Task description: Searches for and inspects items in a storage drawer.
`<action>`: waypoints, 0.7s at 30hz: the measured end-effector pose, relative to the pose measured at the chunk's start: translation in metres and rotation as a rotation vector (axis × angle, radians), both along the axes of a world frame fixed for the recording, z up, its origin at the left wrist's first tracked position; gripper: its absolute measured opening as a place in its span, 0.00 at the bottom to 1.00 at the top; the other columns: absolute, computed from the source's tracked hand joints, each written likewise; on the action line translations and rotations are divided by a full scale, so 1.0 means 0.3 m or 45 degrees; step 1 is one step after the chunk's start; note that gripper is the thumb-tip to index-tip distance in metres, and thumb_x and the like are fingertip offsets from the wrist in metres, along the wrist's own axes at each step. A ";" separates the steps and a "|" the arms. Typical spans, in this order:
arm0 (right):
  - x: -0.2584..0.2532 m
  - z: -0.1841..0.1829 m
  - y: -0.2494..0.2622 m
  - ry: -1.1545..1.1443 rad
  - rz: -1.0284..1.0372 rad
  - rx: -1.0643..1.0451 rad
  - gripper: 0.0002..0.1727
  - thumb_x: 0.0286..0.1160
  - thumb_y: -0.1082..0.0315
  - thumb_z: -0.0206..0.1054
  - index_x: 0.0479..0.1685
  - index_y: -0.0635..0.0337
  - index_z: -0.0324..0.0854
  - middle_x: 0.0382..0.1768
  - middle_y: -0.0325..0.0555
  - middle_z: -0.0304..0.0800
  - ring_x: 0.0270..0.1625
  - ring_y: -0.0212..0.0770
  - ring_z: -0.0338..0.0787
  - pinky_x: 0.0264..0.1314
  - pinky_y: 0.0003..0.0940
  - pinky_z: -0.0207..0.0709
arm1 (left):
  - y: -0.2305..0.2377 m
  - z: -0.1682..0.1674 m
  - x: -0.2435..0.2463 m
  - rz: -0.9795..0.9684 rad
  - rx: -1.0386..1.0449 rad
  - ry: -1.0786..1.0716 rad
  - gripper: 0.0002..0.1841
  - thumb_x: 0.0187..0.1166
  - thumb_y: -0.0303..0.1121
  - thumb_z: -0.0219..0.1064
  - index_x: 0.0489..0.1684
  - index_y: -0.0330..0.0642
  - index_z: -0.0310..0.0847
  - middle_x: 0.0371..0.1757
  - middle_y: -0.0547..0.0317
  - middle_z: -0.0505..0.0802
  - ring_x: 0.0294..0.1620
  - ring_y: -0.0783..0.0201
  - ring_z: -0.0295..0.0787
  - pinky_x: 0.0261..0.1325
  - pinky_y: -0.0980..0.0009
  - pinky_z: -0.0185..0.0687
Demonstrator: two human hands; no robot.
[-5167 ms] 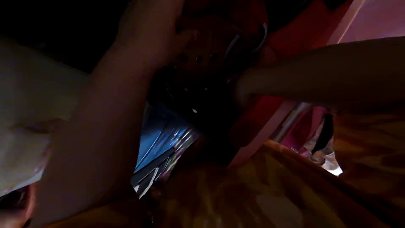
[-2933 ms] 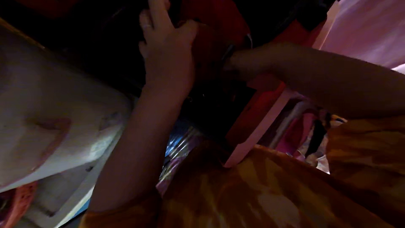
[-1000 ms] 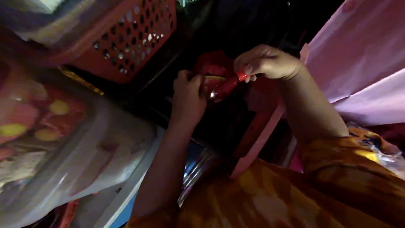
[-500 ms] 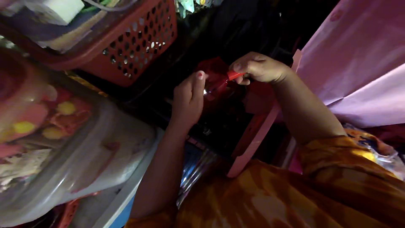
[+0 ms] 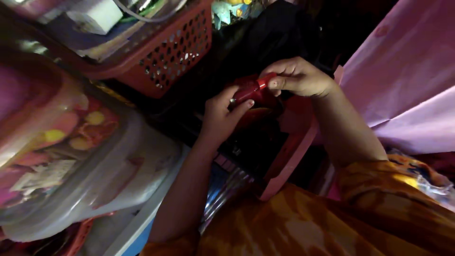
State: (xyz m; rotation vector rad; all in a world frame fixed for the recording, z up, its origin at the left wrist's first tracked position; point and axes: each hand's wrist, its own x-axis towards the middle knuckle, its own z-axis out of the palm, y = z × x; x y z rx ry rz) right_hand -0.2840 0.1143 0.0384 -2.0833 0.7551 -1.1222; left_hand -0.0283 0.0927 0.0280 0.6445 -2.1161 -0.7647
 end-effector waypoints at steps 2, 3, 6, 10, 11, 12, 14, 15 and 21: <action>0.003 0.014 -0.003 0.057 -0.020 -0.061 0.14 0.86 0.65 0.62 0.56 0.67 0.84 0.41 0.28 0.90 0.39 0.15 0.84 0.43 0.16 0.81 | -0.001 0.004 0.004 -0.003 0.072 0.006 0.15 0.81 0.33 0.69 0.59 0.32 0.85 0.50 0.54 0.94 0.46 0.80 0.89 0.54 0.81 0.84; 0.005 0.021 -0.003 0.098 -0.039 -0.093 0.15 0.87 0.64 0.62 0.57 0.68 0.84 0.46 0.31 0.91 0.43 0.15 0.85 0.47 0.16 0.81 | 0.000 0.007 0.006 0.002 0.105 0.013 0.15 0.81 0.33 0.69 0.60 0.33 0.85 0.49 0.56 0.94 0.43 0.82 0.89 0.50 0.82 0.84; 0.009 0.023 -0.017 0.119 -0.043 -0.124 0.17 0.88 0.64 0.62 0.59 0.70 0.84 0.55 0.39 0.88 0.53 0.20 0.86 0.56 0.19 0.83 | 0.011 0.014 0.004 0.016 0.228 0.066 0.15 0.82 0.32 0.68 0.61 0.33 0.82 0.39 0.62 0.92 0.25 0.84 0.82 0.29 0.85 0.81; 0.073 0.004 -0.015 -0.231 -0.064 0.350 0.15 0.95 0.62 0.48 0.56 0.59 0.78 0.27 0.27 0.86 0.25 0.24 0.87 0.31 0.23 0.88 | 0.027 0.037 -0.001 0.016 0.463 0.113 0.15 0.85 0.31 0.65 0.63 0.32 0.77 0.36 0.62 0.92 0.29 0.76 0.92 0.34 0.77 0.91; 0.094 0.012 -0.005 -0.283 -0.098 0.456 0.16 0.96 0.59 0.44 0.54 0.56 0.76 0.24 0.27 0.84 0.22 0.25 0.86 0.28 0.24 0.87 | 0.026 0.041 -0.002 0.015 0.511 0.115 0.15 0.85 0.31 0.65 0.63 0.32 0.76 0.40 0.60 0.93 0.34 0.73 0.94 0.40 0.74 0.94; 0.111 0.026 0.003 -0.316 -0.141 0.502 0.17 0.96 0.57 0.42 0.51 0.55 0.74 0.22 0.27 0.82 0.20 0.25 0.85 0.26 0.24 0.86 | 0.022 0.040 -0.003 0.011 0.536 0.118 0.15 0.85 0.31 0.65 0.63 0.32 0.75 0.45 0.57 0.93 0.40 0.70 0.95 0.46 0.71 0.95; 0.141 0.053 0.010 -0.352 -0.240 0.451 0.13 0.93 0.60 0.51 0.41 0.54 0.75 0.20 0.26 0.80 0.19 0.24 0.81 0.24 0.21 0.81 | 0.011 0.033 0.000 -0.002 0.525 0.094 0.17 0.84 0.32 0.66 0.64 0.32 0.75 0.53 0.52 0.92 0.50 0.68 0.94 0.55 0.68 0.93; 0.148 0.064 0.009 -0.323 -0.273 0.374 0.09 0.89 0.64 0.58 0.39 0.55 0.76 0.20 0.26 0.81 0.18 0.22 0.81 0.23 0.20 0.80 | 0.008 0.029 0.002 -0.007 0.506 0.076 0.17 0.84 0.34 0.66 0.64 0.33 0.75 0.56 0.52 0.92 0.53 0.69 0.93 0.56 0.68 0.92; 0.093 0.098 -0.024 0.004 -0.093 -0.121 0.09 0.82 0.71 0.68 0.53 0.67 0.82 0.39 0.28 0.90 0.38 0.18 0.89 0.43 0.18 0.87 | -0.005 0.026 0.012 -0.061 0.473 0.019 0.17 0.86 0.35 0.62 0.65 0.34 0.78 0.51 0.59 0.90 0.45 0.80 0.86 0.51 0.80 0.83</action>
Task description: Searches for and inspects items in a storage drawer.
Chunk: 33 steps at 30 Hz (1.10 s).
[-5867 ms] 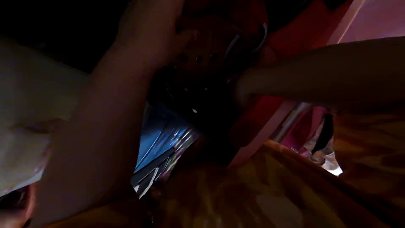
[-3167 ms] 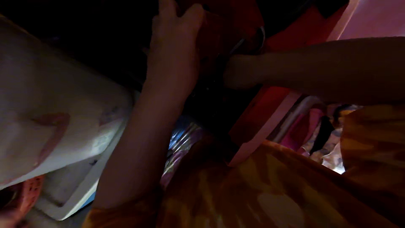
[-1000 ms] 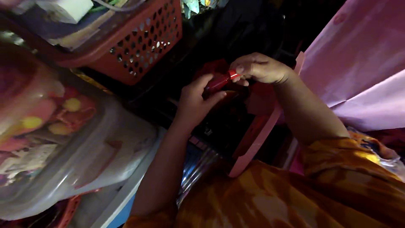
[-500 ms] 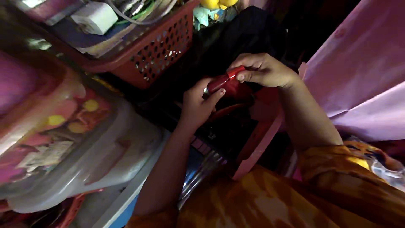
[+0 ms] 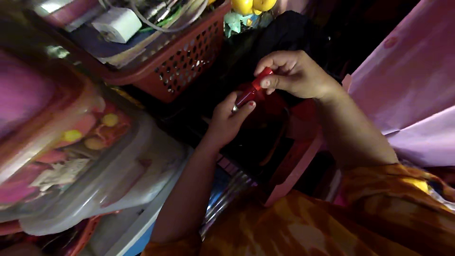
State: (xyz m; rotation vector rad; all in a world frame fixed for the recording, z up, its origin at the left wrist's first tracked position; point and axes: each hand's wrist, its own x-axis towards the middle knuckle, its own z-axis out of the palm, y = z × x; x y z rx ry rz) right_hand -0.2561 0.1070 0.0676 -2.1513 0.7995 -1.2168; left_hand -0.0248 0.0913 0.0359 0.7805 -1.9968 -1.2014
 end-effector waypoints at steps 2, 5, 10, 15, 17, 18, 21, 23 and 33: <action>-0.014 -0.003 -0.012 0.027 0.083 -0.032 0.10 0.82 0.73 0.67 0.55 0.69 0.82 0.45 0.32 0.91 0.46 0.19 0.90 0.53 0.20 0.87 | -0.004 0.001 0.002 -0.015 0.014 -0.014 0.16 0.87 0.36 0.61 0.65 0.34 0.78 0.48 0.62 0.90 0.42 0.81 0.84 0.49 0.81 0.81; -0.023 -0.014 -0.019 0.020 0.155 -0.036 0.12 0.85 0.73 0.63 0.60 0.71 0.81 0.53 0.37 0.89 0.54 0.23 0.89 0.61 0.23 0.86 | -0.003 -0.003 -0.001 -0.008 0.017 -0.012 0.17 0.87 0.36 0.61 0.66 0.34 0.78 0.47 0.62 0.89 0.43 0.82 0.84 0.51 0.81 0.81; 0.042 -0.008 0.036 0.061 -0.325 0.134 0.17 0.79 0.58 0.72 0.49 0.66 0.82 0.27 0.32 0.85 0.22 0.19 0.82 0.24 0.16 0.79 | 0.008 -0.007 -0.009 0.007 -0.122 -0.101 0.18 0.87 0.36 0.62 0.68 0.33 0.77 0.52 0.55 0.91 0.46 0.80 0.86 0.53 0.80 0.82; 0.014 -0.023 0.017 -0.006 -0.080 0.024 0.06 0.78 0.69 0.72 0.43 0.64 0.84 0.31 0.27 0.88 0.29 0.14 0.82 0.32 0.12 0.78 | 0.003 -0.013 -0.006 -0.034 -0.222 -0.129 0.20 0.88 0.37 0.61 0.69 0.31 0.76 0.52 0.52 0.92 0.48 0.80 0.86 0.54 0.80 0.81; 0.002 -0.027 0.011 0.009 -0.001 -0.027 0.07 0.78 0.71 0.71 0.47 0.66 0.85 0.39 0.30 0.90 0.40 0.15 0.86 0.45 0.14 0.83 | 0.003 -0.013 -0.004 -0.061 -0.213 -0.115 0.19 0.88 0.36 0.60 0.68 0.31 0.76 0.52 0.53 0.91 0.47 0.81 0.86 0.54 0.81 0.81; -0.003 -0.028 0.010 0.024 0.022 -0.060 0.08 0.78 0.71 0.71 0.48 0.67 0.86 0.44 0.33 0.91 0.47 0.17 0.87 0.53 0.16 0.83 | 0.002 -0.013 -0.004 -0.073 -0.205 -0.107 0.19 0.88 0.36 0.60 0.69 0.30 0.76 0.52 0.53 0.91 0.48 0.81 0.86 0.54 0.81 0.81; -0.015 -0.034 0.001 0.079 0.088 -0.208 0.10 0.79 0.71 0.71 0.48 0.70 0.89 0.50 0.43 0.91 0.59 0.26 0.88 0.66 0.22 0.82 | 0.002 -0.007 -0.001 -0.086 -0.181 -0.114 0.19 0.88 0.36 0.60 0.69 0.30 0.76 0.51 0.54 0.91 0.45 0.82 0.85 0.52 0.83 0.80; -0.020 -0.034 -0.003 0.100 0.116 -0.284 0.09 0.80 0.72 0.69 0.45 0.70 0.91 0.52 0.49 0.91 0.62 0.31 0.87 0.69 0.25 0.81 | 0.002 -0.005 0.002 -0.082 -0.145 -0.115 0.18 0.88 0.36 0.60 0.67 0.31 0.77 0.47 0.58 0.90 0.41 0.84 0.82 0.48 0.85 0.78; -0.030 -0.047 0.010 -0.121 -0.071 -0.211 0.13 0.79 0.71 0.70 0.57 0.66 0.78 0.51 0.32 0.90 0.54 0.21 0.89 0.61 0.23 0.86 | 0.008 0.002 0.001 -0.040 -0.057 -0.086 0.17 0.88 0.35 0.61 0.68 0.34 0.76 0.50 0.59 0.90 0.46 0.83 0.85 0.52 0.83 0.80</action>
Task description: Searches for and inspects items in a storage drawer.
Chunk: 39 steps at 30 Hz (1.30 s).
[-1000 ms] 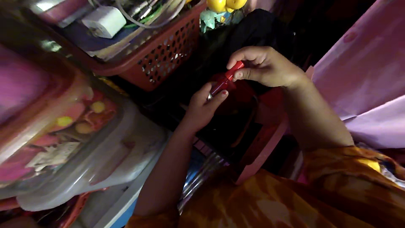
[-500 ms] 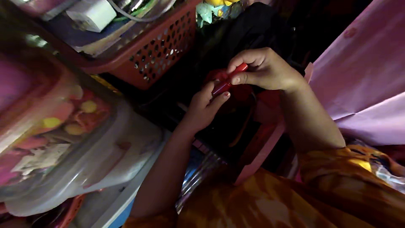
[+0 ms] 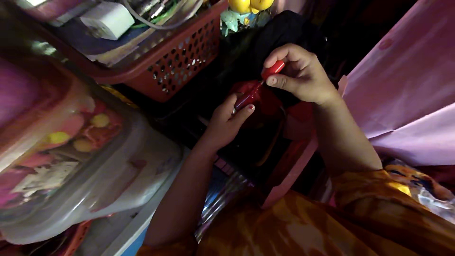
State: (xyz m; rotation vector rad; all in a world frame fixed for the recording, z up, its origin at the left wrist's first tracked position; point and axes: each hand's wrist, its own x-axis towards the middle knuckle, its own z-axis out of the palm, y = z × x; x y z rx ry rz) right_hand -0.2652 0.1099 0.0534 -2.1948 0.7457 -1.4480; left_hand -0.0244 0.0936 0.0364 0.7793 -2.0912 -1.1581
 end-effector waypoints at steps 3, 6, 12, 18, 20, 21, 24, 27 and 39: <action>-0.004 -0.004 0.001 -0.036 -0.003 0.004 0.13 0.80 0.73 0.69 0.59 0.67 0.78 0.52 0.32 0.90 0.54 0.22 0.89 0.61 0.23 0.86 | 0.002 0.005 0.000 0.001 0.051 -0.002 0.18 0.88 0.34 0.61 0.70 0.35 0.75 0.51 0.59 0.90 0.46 0.83 0.85 0.53 0.82 0.81; -0.005 -0.003 0.009 -0.036 -0.009 0.010 0.15 0.80 0.74 0.67 0.61 0.70 0.78 0.53 0.34 0.90 0.54 0.22 0.89 0.61 0.23 0.86 | 0.001 0.002 0.001 -0.009 0.049 0.005 0.19 0.87 0.35 0.61 0.70 0.33 0.75 0.51 0.58 0.90 0.46 0.83 0.85 0.52 0.83 0.81; -0.036 0.001 0.012 -0.044 -0.090 -0.062 0.17 0.84 0.72 0.65 0.66 0.72 0.76 0.53 0.32 0.88 0.53 0.21 0.88 0.61 0.22 0.86 | -0.003 -0.009 0.003 -0.020 0.033 0.027 0.19 0.87 0.35 0.62 0.70 0.33 0.75 0.52 0.57 0.91 0.47 0.81 0.87 0.54 0.81 0.83; -0.051 -0.003 0.013 -0.085 -0.126 -0.086 0.18 0.83 0.72 0.65 0.68 0.72 0.76 0.52 0.31 0.88 0.53 0.21 0.88 0.61 0.23 0.86 | -0.003 -0.008 0.002 -0.025 0.048 0.018 0.19 0.87 0.35 0.62 0.71 0.33 0.74 0.52 0.57 0.90 0.47 0.82 0.87 0.54 0.81 0.83; -0.059 -0.007 0.009 -0.088 -0.148 -0.105 0.19 0.84 0.71 0.66 0.68 0.72 0.76 0.53 0.32 0.89 0.54 0.22 0.88 0.61 0.24 0.86 | -0.003 -0.009 0.004 -0.026 0.041 0.018 0.19 0.87 0.35 0.62 0.71 0.33 0.74 0.52 0.57 0.90 0.47 0.82 0.86 0.53 0.82 0.82; -0.062 -0.008 0.008 -0.091 -0.150 -0.116 0.19 0.84 0.70 0.66 0.67 0.72 0.76 0.53 0.33 0.89 0.54 0.22 0.88 0.61 0.24 0.86 | -0.003 -0.009 0.004 -0.027 0.038 0.018 0.20 0.87 0.35 0.62 0.71 0.32 0.74 0.52 0.57 0.90 0.47 0.82 0.86 0.53 0.82 0.82; -0.061 -0.010 0.011 -0.089 -0.142 -0.115 0.19 0.83 0.70 0.66 0.68 0.72 0.76 0.53 0.32 0.89 0.54 0.22 0.88 0.61 0.24 0.85 | -0.002 -0.008 0.004 -0.030 0.027 0.021 0.19 0.87 0.35 0.62 0.71 0.32 0.74 0.52 0.56 0.91 0.48 0.82 0.87 0.54 0.82 0.83; -0.040 -0.008 0.020 -0.054 -0.135 -0.090 0.20 0.82 0.70 0.67 0.67 0.72 0.77 0.53 0.33 0.89 0.54 0.21 0.87 0.60 0.23 0.85 | -0.005 -0.014 0.003 -0.031 -0.008 0.019 0.19 0.87 0.35 0.62 0.70 0.32 0.75 0.52 0.56 0.90 0.47 0.82 0.86 0.53 0.82 0.82; 0.070 -0.016 0.045 0.205 -0.174 0.102 0.13 0.78 0.69 0.72 0.50 0.73 0.86 0.42 0.44 0.93 0.44 0.21 0.90 0.51 0.16 0.84 | -0.006 -0.023 -0.003 -0.044 -0.129 -0.052 0.19 0.86 0.34 0.62 0.69 0.30 0.77 0.56 0.50 0.92 0.53 0.76 0.88 0.60 0.77 0.82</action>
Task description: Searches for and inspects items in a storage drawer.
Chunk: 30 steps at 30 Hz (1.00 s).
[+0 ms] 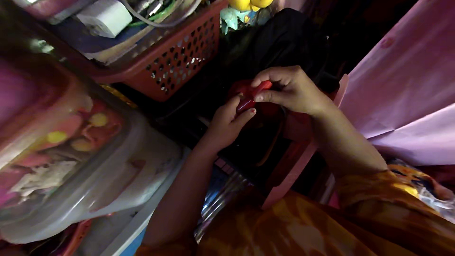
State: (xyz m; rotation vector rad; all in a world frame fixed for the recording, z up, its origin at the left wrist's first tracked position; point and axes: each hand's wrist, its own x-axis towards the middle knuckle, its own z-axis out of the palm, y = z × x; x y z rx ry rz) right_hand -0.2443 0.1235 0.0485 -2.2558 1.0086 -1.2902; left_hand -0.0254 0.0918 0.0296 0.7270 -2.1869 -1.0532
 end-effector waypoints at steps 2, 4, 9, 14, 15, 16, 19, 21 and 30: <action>0.017 0.002 0.006 0.057 -0.257 0.214 0.18 0.84 0.56 0.68 0.33 0.65 0.83 0.20 0.32 0.81 0.19 0.19 0.78 0.24 0.17 0.77 | 0.003 0.000 -0.006 0.035 -0.064 -0.052 0.18 0.86 0.34 0.63 0.67 0.30 0.78 0.55 0.48 0.92 0.53 0.72 0.89 0.60 0.73 0.83; 0.031 0.021 0.012 0.214 -0.474 0.421 0.33 0.93 0.45 0.51 0.23 0.61 0.80 0.16 0.35 0.74 0.17 0.31 0.75 0.24 0.35 0.73 | 0.006 0.005 -0.009 0.080 -0.076 -0.108 0.20 0.86 0.34 0.65 0.70 0.29 0.78 0.60 0.42 0.91 0.59 0.63 0.89 0.66 0.67 0.82; -0.022 0.017 0.011 0.036 -0.127 0.377 0.24 0.93 0.54 0.51 0.63 0.68 0.80 0.41 0.38 0.88 0.38 0.24 0.86 0.44 0.25 0.83 | -0.003 -0.001 -0.011 0.109 -0.033 -0.102 0.20 0.85 0.35 0.66 0.68 0.30 0.78 0.58 0.43 0.91 0.56 0.65 0.89 0.63 0.68 0.83; -0.053 0.010 0.007 -0.043 0.020 0.382 0.10 0.79 0.73 0.66 0.52 0.69 0.82 0.34 0.33 0.90 0.33 0.19 0.87 0.40 0.17 0.84 | 0.005 0.007 -0.011 0.117 -0.058 -0.165 0.20 0.85 0.35 0.66 0.68 0.30 0.79 0.60 0.42 0.91 0.59 0.61 0.90 0.65 0.64 0.82; -0.045 0.010 0.010 -0.014 -0.039 0.415 0.09 0.83 0.70 0.65 0.50 0.69 0.83 0.28 0.32 0.88 0.27 0.19 0.85 0.34 0.16 0.82 | 0.005 0.006 -0.012 0.123 -0.063 -0.169 0.20 0.85 0.35 0.66 0.68 0.30 0.79 0.60 0.42 0.91 0.60 0.61 0.90 0.66 0.64 0.83; -0.039 0.008 0.010 0.030 -0.103 0.424 0.12 0.86 0.66 0.63 0.47 0.69 0.83 0.22 0.32 0.84 0.22 0.19 0.81 0.29 0.16 0.79 | 0.006 0.008 -0.013 0.125 -0.059 -0.175 0.20 0.85 0.35 0.66 0.69 0.30 0.79 0.62 0.41 0.91 0.62 0.60 0.89 0.68 0.63 0.82; -0.021 0.008 0.007 0.248 -0.348 0.441 0.26 0.92 0.52 0.57 0.30 0.64 0.83 0.16 0.33 0.75 0.16 0.24 0.73 0.23 0.23 0.73 | 0.007 0.008 -0.014 0.134 -0.063 -0.175 0.20 0.85 0.34 0.66 0.70 0.30 0.79 0.64 0.41 0.91 0.64 0.59 0.89 0.69 0.63 0.81; -0.009 0.009 0.004 0.287 -0.477 0.492 0.34 0.94 0.45 0.50 0.18 0.59 0.78 0.14 0.33 0.71 0.16 0.29 0.72 0.24 0.33 0.70 | 0.005 0.001 -0.013 0.130 -0.092 -0.154 0.20 0.84 0.33 0.67 0.69 0.29 0.81 0.65 0.40 0.90 0.66 0.58 0.89 0.71 0.62 0.81; -0.058 -0.021 -0.019 -0.013 0.119 0.284 0.16 0.80 0.74 0.66 0.62 0.72 0.79 0.45 0.39 0.91 0.43 0.21 0.88 0.50 0.19 0.84 | 0.000 0.010 -0.005 0.164 -0.009 -0.191 0.19 0.85 0.36 0.66 0.64 0.29 0.81 0.52 0.41 0.92 0.52 0.59 0.90 0.61 0.60 0.83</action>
